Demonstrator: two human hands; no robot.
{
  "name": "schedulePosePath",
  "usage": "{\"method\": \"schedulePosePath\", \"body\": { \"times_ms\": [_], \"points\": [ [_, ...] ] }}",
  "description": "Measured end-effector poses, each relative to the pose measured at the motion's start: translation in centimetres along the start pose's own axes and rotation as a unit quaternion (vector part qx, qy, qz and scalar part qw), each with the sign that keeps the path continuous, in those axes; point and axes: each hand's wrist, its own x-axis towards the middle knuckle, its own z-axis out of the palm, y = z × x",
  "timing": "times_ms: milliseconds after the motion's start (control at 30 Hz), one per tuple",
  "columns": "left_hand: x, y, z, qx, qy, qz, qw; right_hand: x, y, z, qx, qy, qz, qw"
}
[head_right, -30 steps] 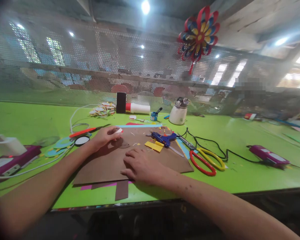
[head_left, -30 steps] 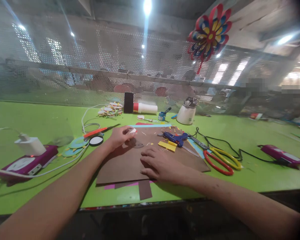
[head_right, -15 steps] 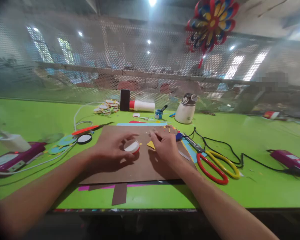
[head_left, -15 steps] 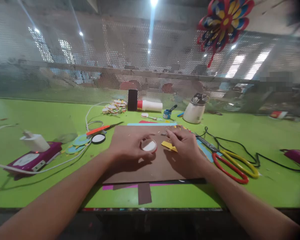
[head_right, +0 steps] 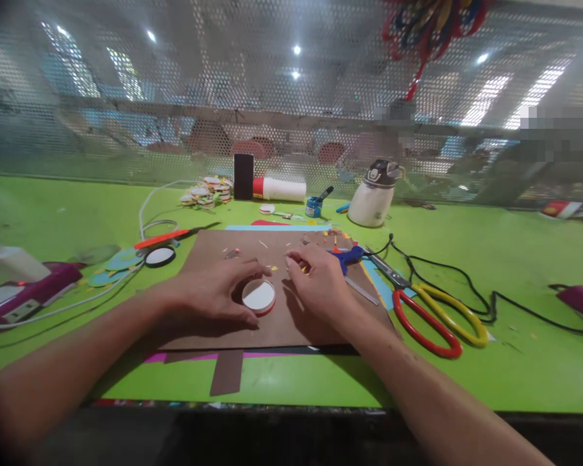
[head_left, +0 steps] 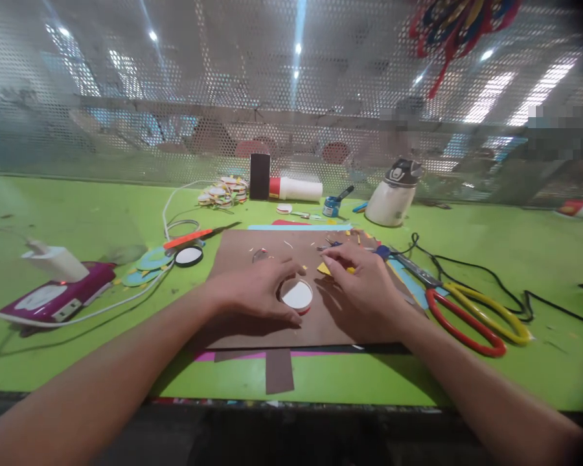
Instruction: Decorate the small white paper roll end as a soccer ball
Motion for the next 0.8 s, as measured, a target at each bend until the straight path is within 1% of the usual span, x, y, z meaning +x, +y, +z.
{"method": "schedulePosePath", "body": {
  "times_ms": [100,200,267,433,533,800],
  "points": [
    [-0.1,-0.1,-0.9,-0.020,-0.035,-0.003,0.999,-0.1,-0.1,0.0,0.006,-0.010,0.004,1.000],
    [-0.2,-0.2,-1.2,-0.033,-0.045,0.007,0.998,-0.6,-0.7,0.3,0.018,-0.027,-0.001,0.999],
    [-0.1,-0.2,-1.0,-0.031,-0.048,0.009,0.998,-0.9,-0.9,0.4,0.027,-0.046,0.001,0.999],
    [0.1,-0.5,-0.4,-0.029,-0.041,0.018,0.999,-1.2,-0.9,0.9,0.051,-0.122,0.000,0.991],
    [0.2,-0.3,-0.2,-0.023,-0.042,0.022,0.999,-1.3,-0.8,1.1,0.070,-0.149,0.000,0.986],
    [0.1,0.6,-0.3,-0.008,-0.049,0.000,0.999,-1.5,-0.7,1.3,0.087,-0.159,0.010,0.983]
  ]
}}
